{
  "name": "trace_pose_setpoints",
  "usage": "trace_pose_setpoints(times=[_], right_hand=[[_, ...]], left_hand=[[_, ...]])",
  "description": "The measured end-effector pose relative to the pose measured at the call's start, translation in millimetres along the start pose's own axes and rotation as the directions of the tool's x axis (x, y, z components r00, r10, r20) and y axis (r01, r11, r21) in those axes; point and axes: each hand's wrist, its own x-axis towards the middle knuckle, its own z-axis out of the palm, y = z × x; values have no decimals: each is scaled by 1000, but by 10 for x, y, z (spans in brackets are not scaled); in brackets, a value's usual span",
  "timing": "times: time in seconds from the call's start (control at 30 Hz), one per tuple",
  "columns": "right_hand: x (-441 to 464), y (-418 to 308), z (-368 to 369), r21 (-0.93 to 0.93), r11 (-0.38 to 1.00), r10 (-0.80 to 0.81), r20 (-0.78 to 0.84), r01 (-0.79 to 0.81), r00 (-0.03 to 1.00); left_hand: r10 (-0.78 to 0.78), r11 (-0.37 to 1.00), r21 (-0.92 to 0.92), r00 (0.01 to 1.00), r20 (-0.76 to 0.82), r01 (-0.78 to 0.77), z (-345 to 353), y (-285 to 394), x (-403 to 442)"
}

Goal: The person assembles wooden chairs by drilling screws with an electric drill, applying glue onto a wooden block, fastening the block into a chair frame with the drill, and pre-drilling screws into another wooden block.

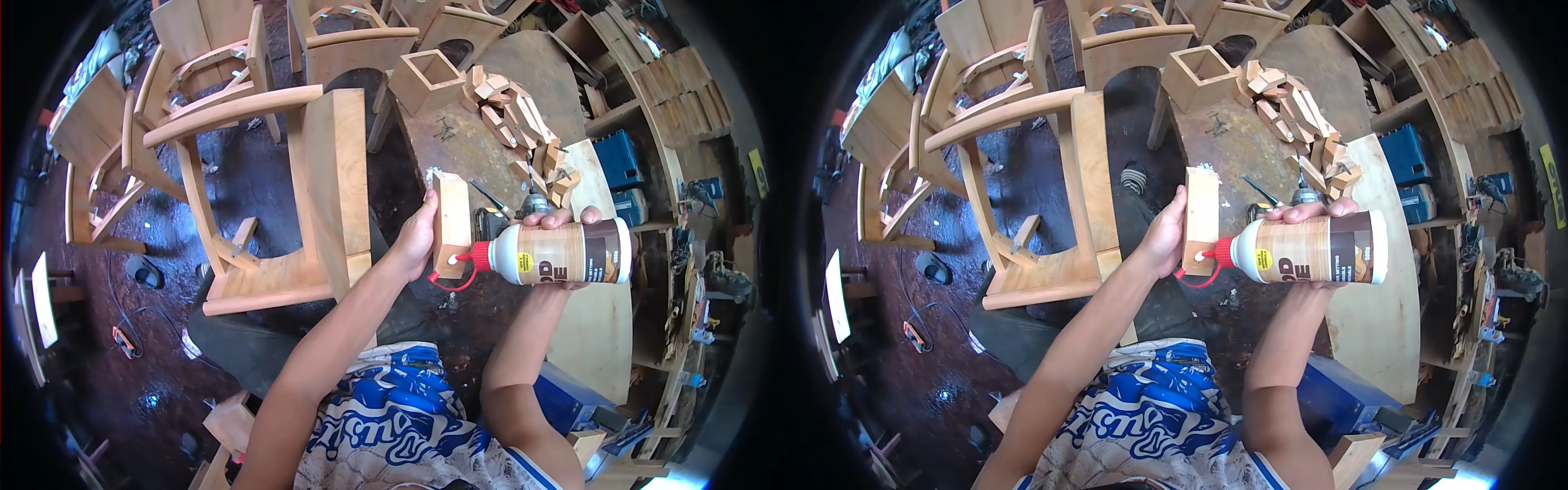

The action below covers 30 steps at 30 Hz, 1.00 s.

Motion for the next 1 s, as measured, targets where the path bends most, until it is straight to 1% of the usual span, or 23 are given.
trace_pose_setpoints(times=[0.07, 0.1, 0.13, 0.17, 0.2, 0.23, 0.27, 0.3, 0.33, 0.37, 0.4, 0.43, 0.5, 0.57, 0.63, 0.67, 0.7, 0.77, 0.83, 0.87, 0.9, 0.97, 1.0], right_hand=[[5, -10, -65, 8, 1000, -14, 31, 14, 999], [10, -15, -93, 12, 1000, -21, 47, 21, 999], [9, -24, -110, 38, 999, -12, -9, 12, 1000], [12, -31, -127, 66, 998, -1, -64, 6, 998], [83, 40, -77, 134, 984, -93, -164, 116, 982], [140, 84, -165, 203, 966, -114, -231, 162, 966], [220, 115, -269, 318, 936, -52, -292, 148, 955], [330, 150, -374, 429, 892, 14, -344, 144, 939], [437, 205, -533, 527, 841, 122, -402, 121, 907], [530, 295, -718, 585, 807, 235, -440, 78, 867], [622, 384, -903, 644, 763, 344, -470, 50, 813], [704, 520, -1070, 672, 741, 450, -489, -6, 747], [915, 951, -1231, 581, 813, 528, -705, -42, 473], [955, 1340, -1433, 660, 748, 608, -723, 68, 330], [765, 1814, -1876, 656, 718, 619, -755, 232, 217], [699, 1919, -1935, 626, 705, 615, -774, 333, 154], [520, 2141, -2234, 637, 684, 610, -767, 357, 199], [329, 2311, -2430, 610, 648, 622, -769, 455, 145], [244, 2331, -2502, 579, 645, 631, -772, 499, 80], [121, 2473, -2771, 652, 516, 703, -693, 556, 160], [113, 2409, -2788, 674, 425, 763, -626, 604, 160], [146, 2386, -2790, 649, 439, 743, -651, 621, 155], [137, 2387, -2740, 635, 471, 715, -681, 612, 157]], left_hand=[[4, 1000, 19, 1000, -12, -4, 15, 9, -3], [42, 999, 2, 998, -40, -42, 6, 18, 5], [79, 997, -13, 994, -69, -80, -3, 30, 12], [74, 997, 0, 995, -67, -75, -9, 39, 18], [137, 991, 8, 981, -135, -137, -15, 45, 31], [199, 980, 21, 959, -201, -199, 6, 65, 35], [249, 968, 46, 945, -210, -245, 28, 76, 31], [245, 970, 60, 948, -204, -237, 48, 90, 30], [261, 964, 17, 937, -232, -265, 67, 105, 35], [277, 956, -26, 925, -261, -293, 80, 118, 47], [281, 951, -56, 922, -268, -306, 74, 116, 73], [279, 953, -41, 924, -260, -300, 53, 106, 92], [304, 946, -17, 908, -289, -323, 12, 107, 114], [307, 947, 6, 900, -309, -321, 14, 126, 114], [354, 929, -7, 892, -282, -371, 9, 137, 100], [371, 923, 12, 882, -291, -384, 31, 152, 94], [384, 918, 16, 878, -287, -397, 35, 157, 93], [352, 930, -13, 901, -254, -367, 10, 158, 106], [349, 931, -10, 898, -269, -364, 51, 178, 92], [348, 930, -27, 902, -257, -367, 55, 178, 92], [345, 929, -47, 906, -245, -367, 60, 176, 87], [364, 924, -35, 902, -232, -381, 62, 175, 79], [375, 918, -46, 901, -220, -393, 63, 177, 81]])
